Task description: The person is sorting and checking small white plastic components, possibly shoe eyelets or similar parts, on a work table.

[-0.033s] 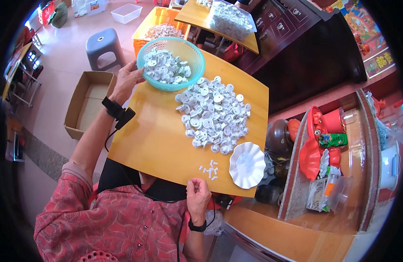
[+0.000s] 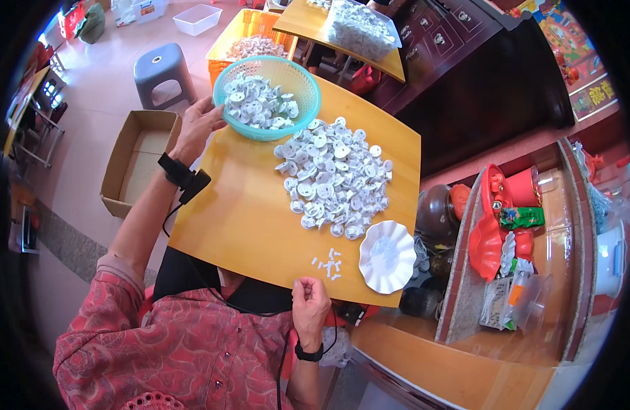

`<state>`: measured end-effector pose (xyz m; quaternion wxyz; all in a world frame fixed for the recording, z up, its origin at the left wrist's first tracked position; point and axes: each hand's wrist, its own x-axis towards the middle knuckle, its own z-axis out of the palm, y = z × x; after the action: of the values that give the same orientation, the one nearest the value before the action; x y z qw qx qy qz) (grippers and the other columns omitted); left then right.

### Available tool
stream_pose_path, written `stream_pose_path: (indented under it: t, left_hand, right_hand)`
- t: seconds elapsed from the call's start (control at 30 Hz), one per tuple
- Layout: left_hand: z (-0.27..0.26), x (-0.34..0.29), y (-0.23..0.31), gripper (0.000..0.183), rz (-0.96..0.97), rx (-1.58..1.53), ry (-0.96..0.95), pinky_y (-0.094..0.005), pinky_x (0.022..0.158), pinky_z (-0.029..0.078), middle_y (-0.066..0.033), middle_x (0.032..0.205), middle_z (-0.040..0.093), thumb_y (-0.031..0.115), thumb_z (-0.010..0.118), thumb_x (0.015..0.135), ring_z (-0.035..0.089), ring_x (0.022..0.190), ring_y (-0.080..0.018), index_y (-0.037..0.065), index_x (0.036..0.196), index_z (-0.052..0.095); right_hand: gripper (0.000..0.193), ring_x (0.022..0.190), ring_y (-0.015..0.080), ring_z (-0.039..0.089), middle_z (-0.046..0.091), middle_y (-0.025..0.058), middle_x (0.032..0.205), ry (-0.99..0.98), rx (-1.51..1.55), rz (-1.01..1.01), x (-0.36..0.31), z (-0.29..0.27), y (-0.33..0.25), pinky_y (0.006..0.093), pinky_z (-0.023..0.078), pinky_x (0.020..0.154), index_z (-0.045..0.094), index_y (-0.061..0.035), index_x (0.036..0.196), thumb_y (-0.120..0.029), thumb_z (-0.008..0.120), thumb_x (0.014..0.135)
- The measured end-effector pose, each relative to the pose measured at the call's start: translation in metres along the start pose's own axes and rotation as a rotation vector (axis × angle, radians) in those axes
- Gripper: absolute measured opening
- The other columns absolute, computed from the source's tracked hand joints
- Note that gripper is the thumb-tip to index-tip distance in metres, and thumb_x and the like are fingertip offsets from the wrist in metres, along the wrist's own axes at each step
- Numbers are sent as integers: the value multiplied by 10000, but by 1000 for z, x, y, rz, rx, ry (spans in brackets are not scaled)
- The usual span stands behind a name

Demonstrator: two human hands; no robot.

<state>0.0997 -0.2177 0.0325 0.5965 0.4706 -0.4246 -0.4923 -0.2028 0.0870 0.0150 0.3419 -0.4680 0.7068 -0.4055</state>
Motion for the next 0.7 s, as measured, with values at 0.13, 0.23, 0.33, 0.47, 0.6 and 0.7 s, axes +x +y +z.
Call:
stream_pose_path:
  t: [0.13,0.23,0.33,0.47,0.6,0.7]
  left_hand:
    - [23,-48,-19,206,7,170,110,-278,780,549,-38,903,604,122,612,957,623,820,-109,-2,1121,603]
    - [51,-90,-28,300,-1,496,-273,-299,730,544,-82,993,655,104,653,908,645,776,-157,-20,1180,635]
    - [74,-101,-24,306,366,696,-340,-375,811,543,-186,1117,626,53,635,870,649,947,-297,-9,1170,647]
    - [85,-77,-44,315,606,829,-312,-409,871,519,-206,1137,608,14,630,835,615,1005,-354,-13,1148,653]
    - [91,-75,-46,241,591,858,-481,-423,840,509,-198,1072,614,27,645,833,607,942,-370,-20,1069,660]
    - [90,-81,-41,160,545,819,-524,-422,792,509,-192,1010,613,41,654,833,605,904,-366,-23,980,649]
  right_hand:
    - [118,679,150,628,655,93,779,32,-38,-38,4,1,3,294,516,632,621,24,926,-76,680,904]
    - [116,683,169,630,652,101,793,2,-45,5,4,4,2,309,517,634,623,23,931,-73,680,900]
    - [111,688,187,631,651,112,816,-1,-74,-37,1,5,0,323,517,634,622,20,931,-70,679,898]
    - [101,690,207,633,643,121,819,24,-125,-69,-3,3,-2,329,517,635,618,18,924,-62,674,897]
    - [94,631,123,600,623,77,763,99,-210,-180,2,-2,0,277,494,580,619,25,947,-55,655,913]
    - [67,756,285,632,611,148,852,132,-270,-189,6,-4,-5,387,511,676,613,16,934,-34,641,901]
